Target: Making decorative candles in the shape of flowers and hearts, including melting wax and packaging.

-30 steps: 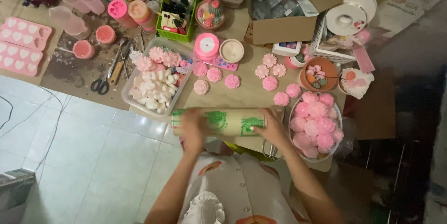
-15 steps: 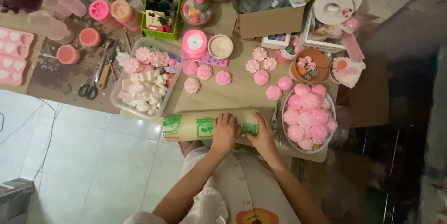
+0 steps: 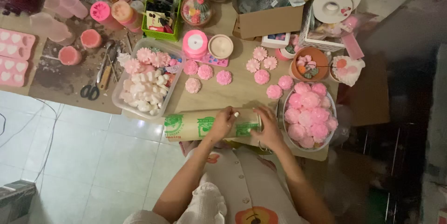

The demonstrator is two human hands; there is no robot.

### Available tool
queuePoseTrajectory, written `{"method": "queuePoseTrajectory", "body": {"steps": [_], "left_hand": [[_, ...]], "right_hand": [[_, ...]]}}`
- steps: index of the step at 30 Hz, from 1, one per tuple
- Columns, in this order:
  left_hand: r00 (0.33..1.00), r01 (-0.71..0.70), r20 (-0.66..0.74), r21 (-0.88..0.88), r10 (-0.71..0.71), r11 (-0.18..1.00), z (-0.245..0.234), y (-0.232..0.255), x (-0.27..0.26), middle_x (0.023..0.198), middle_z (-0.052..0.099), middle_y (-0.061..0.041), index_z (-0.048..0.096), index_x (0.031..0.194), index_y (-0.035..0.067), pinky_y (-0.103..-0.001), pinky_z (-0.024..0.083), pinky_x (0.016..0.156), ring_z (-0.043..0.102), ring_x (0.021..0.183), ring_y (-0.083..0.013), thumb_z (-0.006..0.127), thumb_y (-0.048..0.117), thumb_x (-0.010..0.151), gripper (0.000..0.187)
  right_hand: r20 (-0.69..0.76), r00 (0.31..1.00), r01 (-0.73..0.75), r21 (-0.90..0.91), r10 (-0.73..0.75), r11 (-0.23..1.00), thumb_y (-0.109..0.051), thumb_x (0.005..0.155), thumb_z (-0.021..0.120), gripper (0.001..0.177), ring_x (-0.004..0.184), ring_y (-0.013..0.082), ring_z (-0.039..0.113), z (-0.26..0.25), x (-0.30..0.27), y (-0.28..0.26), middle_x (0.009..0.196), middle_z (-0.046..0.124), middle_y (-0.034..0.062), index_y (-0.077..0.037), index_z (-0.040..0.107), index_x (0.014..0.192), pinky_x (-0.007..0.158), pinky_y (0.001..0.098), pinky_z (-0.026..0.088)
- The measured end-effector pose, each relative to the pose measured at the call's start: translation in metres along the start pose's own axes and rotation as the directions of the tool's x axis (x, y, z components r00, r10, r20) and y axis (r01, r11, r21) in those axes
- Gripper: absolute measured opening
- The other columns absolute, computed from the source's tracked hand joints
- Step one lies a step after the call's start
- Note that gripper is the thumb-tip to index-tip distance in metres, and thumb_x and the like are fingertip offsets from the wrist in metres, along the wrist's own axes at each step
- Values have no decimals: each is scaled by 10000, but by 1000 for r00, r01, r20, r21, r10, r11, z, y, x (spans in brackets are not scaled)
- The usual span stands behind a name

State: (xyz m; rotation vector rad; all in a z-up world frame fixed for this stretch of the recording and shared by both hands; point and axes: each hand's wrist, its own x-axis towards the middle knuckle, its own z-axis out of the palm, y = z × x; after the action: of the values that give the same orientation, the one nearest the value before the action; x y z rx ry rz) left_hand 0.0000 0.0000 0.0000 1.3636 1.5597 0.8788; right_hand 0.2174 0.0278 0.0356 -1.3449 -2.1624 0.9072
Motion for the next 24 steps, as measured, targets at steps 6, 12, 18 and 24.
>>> {"method": "queuePoseTrajectory", "body": {"steps": [6,12,18,24], "left_hand": [[970,127,243,-517,3,847,0,-15,22,1042,736,-64,572,1090,16,-314,562,876,695,982,-160,524,176,1052,171],[972,126,234,-377,-37,918,-17,15,39,970,700,-74,562,1075,12,-334,570,812,681,916,-177,526,155,1053,149],[967,-58,206,-400,151,915,-25,28,52,1017,767,-143,542,1038,-22,-340,571,911,736,1007,-199,507,125,1059,153],[967,-86,211,-247,140,965,-35,62,48,978,777,-152,552,1016,-21,-353,575,863,755,962,-214,524,118,1048,146]], "right_hand": [[227,973,-11,208,-38,978,-94,765,758,609,1320,282,582,0,34,44,1399,630,145,-45,620,1356,1117,393,437],[377,924,-159,245,57,956,-147,816,795,475,1097,168,659,17,47,82,1218,735,108,-18,678,1257,961,332,515],[249,960,-210,339,127,917,-126,895,739,264,864,98,665,24,43,85,1048,777,59,-41,769,1143,771,273,546],[101,968,-247,205,231,947,-169,939,717,244,704,90,622,2,29,34,821,759,46,-62,779,1149,660,271,516]]}}
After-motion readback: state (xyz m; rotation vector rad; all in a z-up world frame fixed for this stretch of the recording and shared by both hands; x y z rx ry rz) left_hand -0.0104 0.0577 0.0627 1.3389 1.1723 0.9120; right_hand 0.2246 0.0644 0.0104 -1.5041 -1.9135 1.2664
